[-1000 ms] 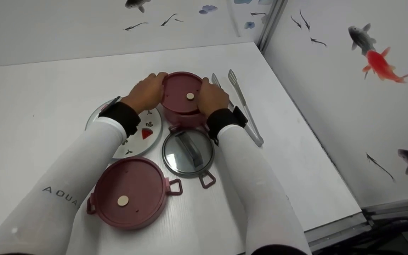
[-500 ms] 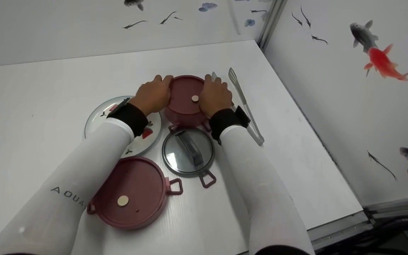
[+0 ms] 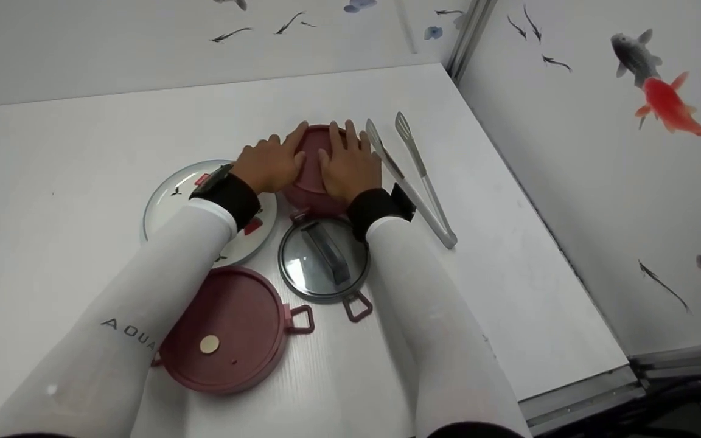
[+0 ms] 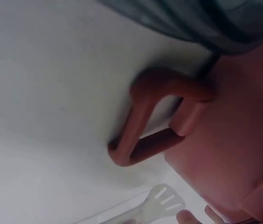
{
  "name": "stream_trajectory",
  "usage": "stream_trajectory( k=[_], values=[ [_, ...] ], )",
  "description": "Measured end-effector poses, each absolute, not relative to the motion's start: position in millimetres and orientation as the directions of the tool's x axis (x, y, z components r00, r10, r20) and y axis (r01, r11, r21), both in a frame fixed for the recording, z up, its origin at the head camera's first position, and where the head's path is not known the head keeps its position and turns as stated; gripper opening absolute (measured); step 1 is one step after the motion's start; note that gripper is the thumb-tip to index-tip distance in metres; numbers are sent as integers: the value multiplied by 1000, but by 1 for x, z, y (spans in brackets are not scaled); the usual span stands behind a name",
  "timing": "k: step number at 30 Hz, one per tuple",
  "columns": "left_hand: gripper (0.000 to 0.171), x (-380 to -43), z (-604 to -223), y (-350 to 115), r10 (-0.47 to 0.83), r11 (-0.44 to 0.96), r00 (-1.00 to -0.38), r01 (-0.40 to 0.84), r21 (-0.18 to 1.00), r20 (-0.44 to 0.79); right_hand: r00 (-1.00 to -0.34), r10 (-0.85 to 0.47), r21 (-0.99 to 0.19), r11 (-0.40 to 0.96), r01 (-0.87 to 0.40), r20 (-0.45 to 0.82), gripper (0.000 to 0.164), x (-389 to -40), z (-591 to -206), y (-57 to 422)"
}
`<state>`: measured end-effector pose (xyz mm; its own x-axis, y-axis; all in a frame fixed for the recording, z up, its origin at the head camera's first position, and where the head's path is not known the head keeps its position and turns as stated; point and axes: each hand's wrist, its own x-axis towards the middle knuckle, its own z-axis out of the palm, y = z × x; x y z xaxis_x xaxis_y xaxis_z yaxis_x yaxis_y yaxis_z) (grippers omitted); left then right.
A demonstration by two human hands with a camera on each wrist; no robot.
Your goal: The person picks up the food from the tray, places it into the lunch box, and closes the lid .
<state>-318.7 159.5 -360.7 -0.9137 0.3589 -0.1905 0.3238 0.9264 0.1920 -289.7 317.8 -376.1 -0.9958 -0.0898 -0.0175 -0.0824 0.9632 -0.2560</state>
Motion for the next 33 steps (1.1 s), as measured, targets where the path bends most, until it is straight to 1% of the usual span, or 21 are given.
stream_trajectory(
  k=[4,10,15,20,23,29,31,33],
  values=[
    [60,-319,-363,160,356,931,-909,323,172,-218,-995,-97,-222,971,-89,-24,63,-289,-378,316],
    [60,-322,-365,160,349,933,-906,312,181,-240,-993,-110,-203,974,-101,-32,64,-290,-378,316],
    [60,-322,-361,155,367,918,-887,296,266,-279,-993,-105,-237,968,-88,-61,66,-292,-377,315],
    [61,-315,-346,148,387,899,-854,266,349,-347,-989,-102,-299,952,-65,-111,68,-292,-371,316],
    [60,-309,-338,146,399,888,-837,250,387,-375,-988,-91,-297,953,-50,-128,69,-288,-371,316],
    [60,-309,-344,152,403,884,-847,263,385,-346,-992,-55,-246,969,-25,-116,68,-283,-377,317],
    [60,-311,-349,156,401,887,-853,270,375,-335,-992,-58,-247,969,-29,-111,68,-283,-380,321],
    [59,-314,-355,160,391,893,-861,269,362,-325,-991,-74,-276,960,-41,-108,68,-284,-380,325]
  ],
)
